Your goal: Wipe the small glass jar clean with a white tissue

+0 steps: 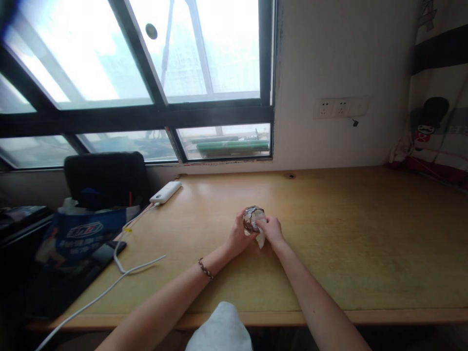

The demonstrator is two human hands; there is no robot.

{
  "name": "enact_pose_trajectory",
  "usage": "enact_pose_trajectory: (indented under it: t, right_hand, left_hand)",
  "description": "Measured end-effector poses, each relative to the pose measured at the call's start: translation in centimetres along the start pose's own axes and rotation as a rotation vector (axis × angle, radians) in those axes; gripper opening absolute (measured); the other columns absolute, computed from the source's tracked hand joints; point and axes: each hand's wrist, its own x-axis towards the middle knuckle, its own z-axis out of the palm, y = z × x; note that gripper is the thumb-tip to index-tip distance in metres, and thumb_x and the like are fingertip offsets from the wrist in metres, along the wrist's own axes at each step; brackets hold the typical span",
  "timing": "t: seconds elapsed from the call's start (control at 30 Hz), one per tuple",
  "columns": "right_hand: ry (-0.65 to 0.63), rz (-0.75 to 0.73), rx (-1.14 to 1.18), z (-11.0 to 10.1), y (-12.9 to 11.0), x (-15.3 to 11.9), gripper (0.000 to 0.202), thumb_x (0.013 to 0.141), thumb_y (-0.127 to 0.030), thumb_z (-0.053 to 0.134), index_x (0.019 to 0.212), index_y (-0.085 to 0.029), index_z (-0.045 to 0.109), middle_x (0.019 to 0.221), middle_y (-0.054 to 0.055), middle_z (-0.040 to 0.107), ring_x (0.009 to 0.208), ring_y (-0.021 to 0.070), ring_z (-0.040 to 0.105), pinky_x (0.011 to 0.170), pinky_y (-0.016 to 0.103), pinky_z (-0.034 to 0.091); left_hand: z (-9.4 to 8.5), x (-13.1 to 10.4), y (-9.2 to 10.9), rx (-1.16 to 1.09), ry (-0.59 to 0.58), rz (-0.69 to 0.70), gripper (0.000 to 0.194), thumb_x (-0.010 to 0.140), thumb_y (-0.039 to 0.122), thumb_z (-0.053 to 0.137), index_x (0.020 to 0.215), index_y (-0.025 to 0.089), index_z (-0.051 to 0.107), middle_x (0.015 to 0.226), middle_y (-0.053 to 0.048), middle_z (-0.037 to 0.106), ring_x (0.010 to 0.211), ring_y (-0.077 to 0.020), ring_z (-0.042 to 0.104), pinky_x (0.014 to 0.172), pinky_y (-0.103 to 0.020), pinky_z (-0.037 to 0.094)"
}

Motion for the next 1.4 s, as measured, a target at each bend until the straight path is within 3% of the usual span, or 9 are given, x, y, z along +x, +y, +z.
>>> enact_pose_trajectory:
  t: [0.07, 0.2, 0.4, 0.5, 0.63, 0.73, 1.1, 1.27, 1.4]
  right_hand:
    - [-0.013, 0.026, 0.028, 0.1, 0.3, 0.2, 0.033, 0.065, -0.040, 0.054, 0.069, -0.010, 0.065, 0.060, 0.005, 0.064, 0.057, 0.0179, 0.056, 0.048, 0.022, 0.036]
    - [0.199, -0.120, -0.231, -0.1, -0.4, -0.4, 0.037, 0.071, -0.045, 0.048, 0.063, -0.012, 0.063, 0.056, 0.006, 0.061, 0.053, 0.0155, 0.052, 0.048, 0.022, 0.031]
    - [0.357, -0.356, -0.293, -0.7, -1.8, -1.2, 0.047, 0.079, -0.049, 0.037, 0.061, -0.012, 0.061, 0.057, 0.006, 0.059, 0.052, 0.0129, 0.049, 0.052, 0.022, 0.031]
    - [0.269, -0.220, -0.113, -0.7, -1.7, -0.7, 0.049, 0.073, -0.054, 0.042, 0.061, -0.011, 0.062, 0.052, 0.004, 0.057, 0.050, 0.0133, 0.048, 0.049, 0.022, 0.031]
    - [-0.068, 0.046, 0.326, -0.3, -1.3, -0.3, 0.049, 0.065, -0.054, 0.051, 0.075, -0.008, 0.064, 0.061, 0.006, 0.061, 0.052, 0.0153, 0.052, 0.048, 0.023, 0.036]
    - [-0.219, 0.084, 0.439, 0.0, -1.0, -0.3, 0.042, 0.063, -0.047, 0.055, 0.079, -0.009, 0.063, 0.066, 0.007, 0.063, 0.053, 0.0162, 0.054, 0.050, 0.025, 0.039]
    - [0.290, -0.344, -0.386, -0.2, -1.3, -1.2, 0.036, 0.079, -0.042, 0.039, 0.072, -0.015, 0.062, 0.063, 0.006, 0.062, 0.055, 0.0140, 0.052, 0.053, 0.022, 0.033]
    - [0.322, -0.470, -0.526, -0.2, -1.6, -2.0, 0.033, 0.082, -0.040, 0.037, 0.075, -0.016, 0.058, 0.058, 0.004, 0.058, 0.052, 0.0130, 0.050, 0.053, 0.022, 0.031]
    - [0.275, -0.450, -0.491, -0.1, -1.5, -1.6, 0.029, 0.080, -0.039, 0.041, 0.074, -0.017, 0.058, 0.060, 0.003, 0.058, 0.054, 0.0131, 0.051, 0.055, 0.022, 0.032]
  left_hand:
    - [-0.1, 0.0, 0.0, 0.009, -0.013, -0.008, 0.072, 0.058, 0.018, 0.065, 0.120, 0.017, 0.028, 0.112, -0.012, 0.045, 0.099, -0.0210, 0.049, 0.085, -0.035, 0.040]
    - [-0.5, 0.2, 0.3, -0.009, -0.054, -0.081, 0.077, 0.055, 0.024, 0.069, 0.121, 0.020, 0.030, 0.104, -0.008, 0.054, 0.088, -0.0192, 0.055, 0.078, -0.033, 0.045]
    - [-1.3, 0.8, 0.7, -0.218, -0.084, -0.081, 0.079, 0.052, 0.026, 0.073, 0.121, 0.022, 0.035, 0.114, -0.008, 0.051, 0.104, -0.0217, 0.049, 0.089, -0.036, 0.038]
    - [-1.3, 1.2, 0.1, -0.436, -0.109, -0.144, 0.082, 0.050, 0.023, 0.074, 0.122, 0.019, 0.034, 0.116, -0.011, 0.050, 0.106, -0.0225, 0.048, 0.090, -0.036, 0.039]
    - [-1.3, 1.6, -0.8, -0.665, -0.136, -0.300, 0.086, 0.048, 0.021, 0.075, 0.123, 0.017, 0.033, 0.110, -0.011, 0.055, 0.104, -0.0230, 0.050, 0.089, -0.037, 0.039]
    - [-1.5, 1.7, -0.6, -0.770, -0.206, -0.372, 0.084, 0.051, 0.022, 0.074, 0.124, 0.018, 0.033, 0.111, -0.011, 0.054, 0.101, -0.0241, 0.051, 0.086, -0.038, 0.041]
    - [-1.8, 1.6, -0.3, -0.845, -0.260, -0.469, 0.055, 0.064, 0.041, 0.062, 0.109, 0.011, 0.052, 0.100, -0.012, 0.060, 0.089, -0.0224, 0.056, 0.079, -0.034, 0.044]
    - [-1.5, 1.6, -1.4, -0.898, -0.273, -0.576, 0.059, 0.074, 0.057, 0.037, 0.108, 0.012, 0.053, 0.073, -0.006, 0.061, 0.060, -0.0127, 0.056, 0.056, -0.024, 0.045]
    - [-1.5, 1.7, -1.8, -0.857, -0.290, -0.619, 0.067, 0.073, 0.063, 0.030, 0.109, 0.011, 0.053, 0.066, -0.005, 0.058, 0.048, -0.0100, 0.051, 0.041, -0.019, 0.038]
